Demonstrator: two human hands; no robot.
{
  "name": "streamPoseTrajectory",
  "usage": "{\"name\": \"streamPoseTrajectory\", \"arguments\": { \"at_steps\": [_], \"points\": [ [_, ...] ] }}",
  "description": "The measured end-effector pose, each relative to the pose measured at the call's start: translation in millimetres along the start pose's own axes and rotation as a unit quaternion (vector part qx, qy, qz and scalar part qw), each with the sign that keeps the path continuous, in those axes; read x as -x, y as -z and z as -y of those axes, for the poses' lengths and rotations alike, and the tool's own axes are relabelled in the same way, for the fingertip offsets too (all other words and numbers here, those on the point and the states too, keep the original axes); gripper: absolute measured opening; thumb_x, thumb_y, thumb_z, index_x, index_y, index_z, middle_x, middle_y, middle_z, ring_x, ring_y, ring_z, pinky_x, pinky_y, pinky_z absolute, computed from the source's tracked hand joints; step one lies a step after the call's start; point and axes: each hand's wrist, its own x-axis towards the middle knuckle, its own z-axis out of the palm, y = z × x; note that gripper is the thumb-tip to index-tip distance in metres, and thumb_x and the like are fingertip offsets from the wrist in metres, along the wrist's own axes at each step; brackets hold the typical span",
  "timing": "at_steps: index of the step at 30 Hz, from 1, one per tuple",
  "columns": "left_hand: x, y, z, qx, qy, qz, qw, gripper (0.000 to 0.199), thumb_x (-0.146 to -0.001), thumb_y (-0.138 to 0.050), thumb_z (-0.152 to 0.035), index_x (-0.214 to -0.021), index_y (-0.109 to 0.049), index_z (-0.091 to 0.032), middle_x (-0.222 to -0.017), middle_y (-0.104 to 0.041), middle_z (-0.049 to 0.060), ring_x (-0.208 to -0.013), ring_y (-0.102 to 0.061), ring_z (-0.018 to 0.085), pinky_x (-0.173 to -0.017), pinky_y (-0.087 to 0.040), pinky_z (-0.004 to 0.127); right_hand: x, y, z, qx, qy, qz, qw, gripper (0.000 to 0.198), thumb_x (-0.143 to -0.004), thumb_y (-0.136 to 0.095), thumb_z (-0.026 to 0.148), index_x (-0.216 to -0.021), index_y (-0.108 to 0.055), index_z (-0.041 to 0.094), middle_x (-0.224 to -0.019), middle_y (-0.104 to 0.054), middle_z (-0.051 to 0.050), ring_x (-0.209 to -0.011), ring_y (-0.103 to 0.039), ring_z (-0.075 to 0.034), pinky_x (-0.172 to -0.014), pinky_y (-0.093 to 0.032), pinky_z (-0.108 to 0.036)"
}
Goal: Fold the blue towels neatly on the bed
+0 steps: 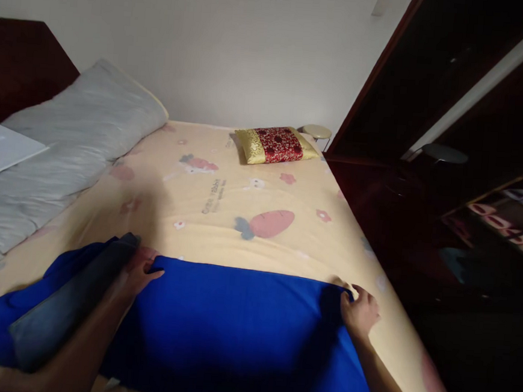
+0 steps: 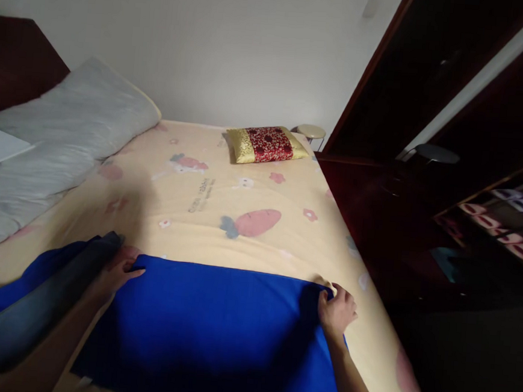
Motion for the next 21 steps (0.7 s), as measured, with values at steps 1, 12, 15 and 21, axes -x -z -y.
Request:
{"name": "streamPoseTrajectory", "arguments": {
  "at_steps": [1, 12, 15, 21],
  "points": [
    [-2.6, -4.7, -2.0, 0.001, -0.005, -0.006, 1.0, 0.038, -0.055, -0.075, -0.039, -0.086, -0.065, -0.02, -0.078, -0.076, 0.002, -0.08, -0.072, 0.024, -0.078, -0.058, 0.037, 7.8, -3.4, 6.3, 0.015, 0.043, -0.01, 0.999, 0.051, -0.076, -0.042, 0.043, -0.113, -0.061, 0.014, -0.122, -0.06, -0.022, -0.116, -0.051, -0.04, -0.095, -0.038, -0.06],
    [11.2, -21.2, -31.4, -0.083, -0.14, -0.215, 0.963, 0.034, -0.081, -0.046, -0.028, -0.109, -0.06, -0.014, -0.123, -0.064, 0.019, -0.13, -0.049, 0.033, -0.111, -0.035, 0.055, 109.9, -35.3, 74.8, 0.019, 0.405, 0.163, 0.9, 0.042, -0.097, -0.034, 0.034, -0.135, -0.047, 0.023, -0.148, -0.047, -0.011, -0.134, -0.045, -0.023, -0.104, -0.041, -0.046],
    [57.6, -70.8, -51.9, -0.148, -0.294, -0.131, 0.935, 0.042, -0.089, -0.043, -0.032, -0.125, -0.055, -0.014, -0.138, -0.057, 0.017, -0.134, -0.046, 0.027, -0.113, -0.036, 0.046, 154.6, -54.7, 109.8, 0.011, 0.433, 0.223, 0.873, 0.048, -0.098, -0.031, 0.035, -0.144, -0.037, 0.023, -0.154, -0.038, -0.008, -0.142, -0.034, -0.021, -0.11, -0.038, -0.045],
    [124.6, -156.1, -65.7, -0.332, -0.442, 0.086, 0.829, 0.055, -0.097, -0.03, -0.036, -0.151, -0.019, -0.027, -0.157, -0.036, 0.005, -0.145, -0.031, 0.019, -0.117, -0.029, 0.042, 192.4, -88.2, 146.1, 0.015, 0.473, 0.25, 0.845, 0.053, -0.098, -0.032, 0.037, -0.149, -0.028, 0.021, -0.155, -0.032, -0.008, -0.144, -0.029, -0.022, -0.115, -0.032, -0.046]
  ]
}}
